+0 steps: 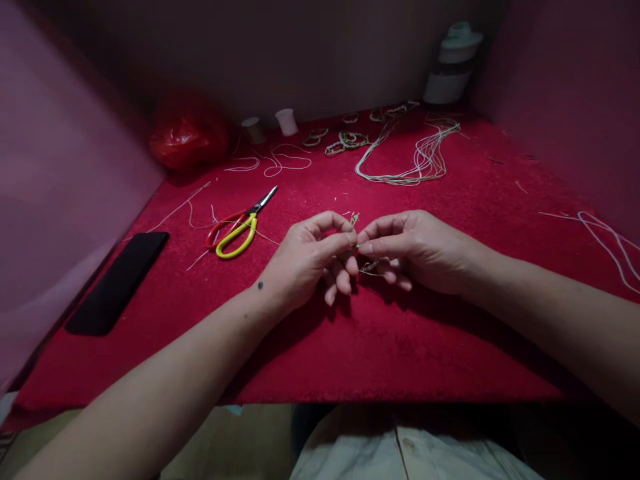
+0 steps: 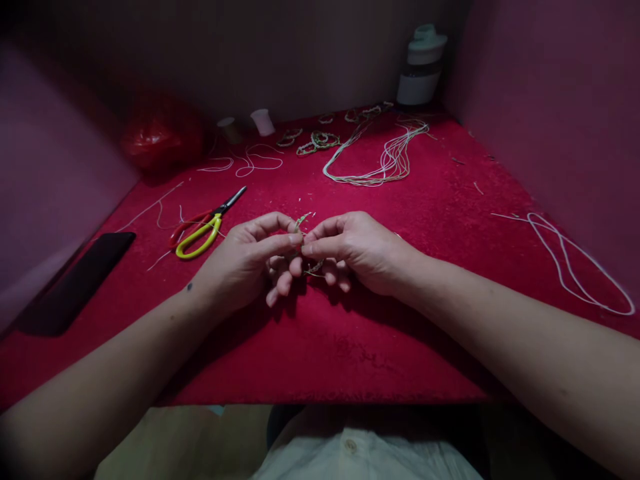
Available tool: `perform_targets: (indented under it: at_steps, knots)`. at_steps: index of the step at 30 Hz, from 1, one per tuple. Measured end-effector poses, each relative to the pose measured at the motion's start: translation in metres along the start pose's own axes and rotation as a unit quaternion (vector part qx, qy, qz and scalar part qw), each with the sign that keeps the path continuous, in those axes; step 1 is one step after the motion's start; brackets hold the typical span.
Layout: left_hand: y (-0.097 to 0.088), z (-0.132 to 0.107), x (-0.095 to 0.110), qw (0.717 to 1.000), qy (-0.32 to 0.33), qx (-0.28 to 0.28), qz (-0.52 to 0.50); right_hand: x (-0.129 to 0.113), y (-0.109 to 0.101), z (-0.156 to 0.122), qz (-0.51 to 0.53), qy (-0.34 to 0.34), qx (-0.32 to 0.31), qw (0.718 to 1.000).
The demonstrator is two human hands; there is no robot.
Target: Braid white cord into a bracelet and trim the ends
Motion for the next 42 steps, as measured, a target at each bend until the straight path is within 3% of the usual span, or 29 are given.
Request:
perform_targets:
  at_steps: [5,17,30,42]
  knots:
    - [0.001,0.000,0.000,1.000,-0.003,-0.010,-0.006,0.000,-0.002,0.000,-0.067,-0.027,0.008,0.997]
    - [0.000,0.002,0.000,0.999,-0.012,-0.016,-0.043,-0.002,-0.001,0.000,-0.022,-0.038,0.024,0.999]
    - [-0.002,0.000,0.000,1.000,-0.019,-0.011,-0.010,-0.014,0.004,-0.007,-0.210,-0.080,0.032,0.974]
    - [-0.002,0.000,0.001,0.997,-0.003,0.006,0.071,-0.014,0.002,-0.005,-0.220,-0.074,0.039,0.972]
Point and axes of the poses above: each hand's wrist, its own z-axis towards the middle knuckle, its own y-axis out of the palm, x = y × z, the point moved 5 cm from there along z, towards the middle knuckle, and after that the axes turned 13 degrees about x, right-handed, at the moved point
